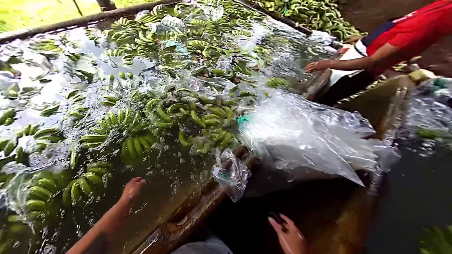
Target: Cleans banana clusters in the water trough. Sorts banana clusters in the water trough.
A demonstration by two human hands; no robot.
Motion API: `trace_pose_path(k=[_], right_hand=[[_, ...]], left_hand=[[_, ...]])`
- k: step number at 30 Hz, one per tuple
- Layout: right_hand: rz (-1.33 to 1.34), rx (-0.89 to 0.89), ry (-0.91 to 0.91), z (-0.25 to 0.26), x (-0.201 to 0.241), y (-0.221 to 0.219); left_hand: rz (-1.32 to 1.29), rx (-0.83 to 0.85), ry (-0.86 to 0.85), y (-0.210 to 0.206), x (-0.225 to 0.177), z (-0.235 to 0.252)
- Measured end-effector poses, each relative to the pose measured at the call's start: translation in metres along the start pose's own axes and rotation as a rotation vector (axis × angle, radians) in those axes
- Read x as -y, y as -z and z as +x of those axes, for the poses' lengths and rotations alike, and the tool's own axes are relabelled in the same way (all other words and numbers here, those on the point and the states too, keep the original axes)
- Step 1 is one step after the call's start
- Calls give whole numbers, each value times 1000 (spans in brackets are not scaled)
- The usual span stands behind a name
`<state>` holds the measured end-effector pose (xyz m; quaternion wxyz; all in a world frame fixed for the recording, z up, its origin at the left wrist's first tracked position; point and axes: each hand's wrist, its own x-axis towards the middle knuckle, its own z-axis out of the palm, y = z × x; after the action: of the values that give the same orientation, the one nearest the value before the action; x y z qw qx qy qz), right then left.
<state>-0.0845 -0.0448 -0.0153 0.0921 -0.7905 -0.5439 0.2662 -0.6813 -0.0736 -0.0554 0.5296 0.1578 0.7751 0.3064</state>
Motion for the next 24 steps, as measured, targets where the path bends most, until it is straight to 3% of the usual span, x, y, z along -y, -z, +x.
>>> trace_pose_path(k=[2,4,7,10,14,19,22,24], right_hand=[[-10,133,320,47,114,-49],[-122,382,502,77,213,-86],[-215,771,503,109,323,-157],[-159,995,308,113,383,-240],[21,997,-88,82,417,-327],[182,953,-349,54,405,-379],[177,1002,-422,59,388,-378],[274,1019,-504,67,380,-375]], left_hand=[[-36,-174,51,65,15,3],[-60,-263,40,102,14,4],[-26,-269,-10,124,0,23],[84,-211,-77,126,-31,66],[218,-233,-121,119,-60,162],[38,-222,157,99,-61,251],[253,-176,170,90,-34,247],[366,-191,113,74,-10,211]])
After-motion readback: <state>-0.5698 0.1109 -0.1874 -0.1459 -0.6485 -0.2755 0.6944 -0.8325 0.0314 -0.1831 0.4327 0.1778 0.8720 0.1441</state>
